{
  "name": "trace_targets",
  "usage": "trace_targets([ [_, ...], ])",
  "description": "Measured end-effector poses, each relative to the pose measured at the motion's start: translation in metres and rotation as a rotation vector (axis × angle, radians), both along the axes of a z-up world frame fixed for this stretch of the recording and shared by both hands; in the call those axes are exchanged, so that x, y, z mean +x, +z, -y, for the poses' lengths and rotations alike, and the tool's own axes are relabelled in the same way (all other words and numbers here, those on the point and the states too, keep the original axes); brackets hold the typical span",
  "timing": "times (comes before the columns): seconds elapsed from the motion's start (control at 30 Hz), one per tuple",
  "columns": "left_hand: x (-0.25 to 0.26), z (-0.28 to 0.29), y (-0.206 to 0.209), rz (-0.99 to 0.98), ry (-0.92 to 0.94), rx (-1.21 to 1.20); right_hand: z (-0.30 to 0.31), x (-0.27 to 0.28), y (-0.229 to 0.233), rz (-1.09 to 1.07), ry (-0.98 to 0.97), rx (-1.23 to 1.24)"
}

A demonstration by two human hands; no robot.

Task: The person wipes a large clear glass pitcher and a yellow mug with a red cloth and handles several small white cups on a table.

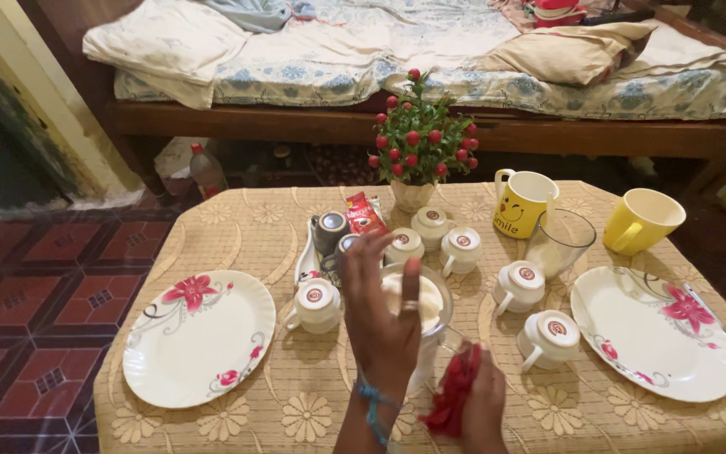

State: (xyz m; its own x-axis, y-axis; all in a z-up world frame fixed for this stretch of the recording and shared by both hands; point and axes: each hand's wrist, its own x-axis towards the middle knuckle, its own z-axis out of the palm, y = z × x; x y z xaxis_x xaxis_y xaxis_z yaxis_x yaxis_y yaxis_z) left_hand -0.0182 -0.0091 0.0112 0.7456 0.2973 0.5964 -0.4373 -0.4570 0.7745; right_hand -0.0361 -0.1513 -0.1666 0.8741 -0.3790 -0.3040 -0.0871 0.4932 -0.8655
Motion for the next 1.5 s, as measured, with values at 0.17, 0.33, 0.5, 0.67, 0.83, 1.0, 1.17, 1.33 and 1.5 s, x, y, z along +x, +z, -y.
trace_targets([
  [0.17, -0.029, -0.007, -0.055, 0.131, -0.161, -0.060, 0.004, 0.013, 0.047, 0.109, 0.073, -0.021],
  [0.33, -0.024, -0.011, -0.078, -0.067, -0.106, -0.051, 0.021, 0.036, 0.069, 0.140, 0.336, -0.111],
  [0.5, -0.008, -0.020, -0.062, -0.276, -0.083, -0.008, 0.036, 0.066, 0.040, 0.003, 0.413, -0.159],
  [0.67, -0.001, -0.041, -0.027, -0.257, -0.021, -0.058, 0.035, 0.092, 0.000, 0.169, 0.600, -0.350],
  [0.83, 0.007, -0.073, 0.024, -0.103, 0.209, -0.068, 0.027, 0.098, 0.068, 0.326, 0.540, -1.026],
  [1.0, 0.039, -0.101, 0.059, 0.010, 0.327, -0.052, -0.010, 0.141, 0.179, 0.506, 0.598, -0.534],
  [1.17, 0.098, -0.125, 0.072, 0.110, 0.282, -0.032, -0.053, 0.198, 0.247, 0.779, 0.855, -0.679],
  [1.33, 0.166, -0.149, 0.061, 0.219, 0.269, 0.003, -0.079, 0.270, 0.216, 0.582, 0.779, -1.057],
  [1.5, 0.245, -0.163, 0.023, 0.283, 0.211, -0.037, -0.104, 0.317, 0.144, 0.546, 0.818, -1.386],
])
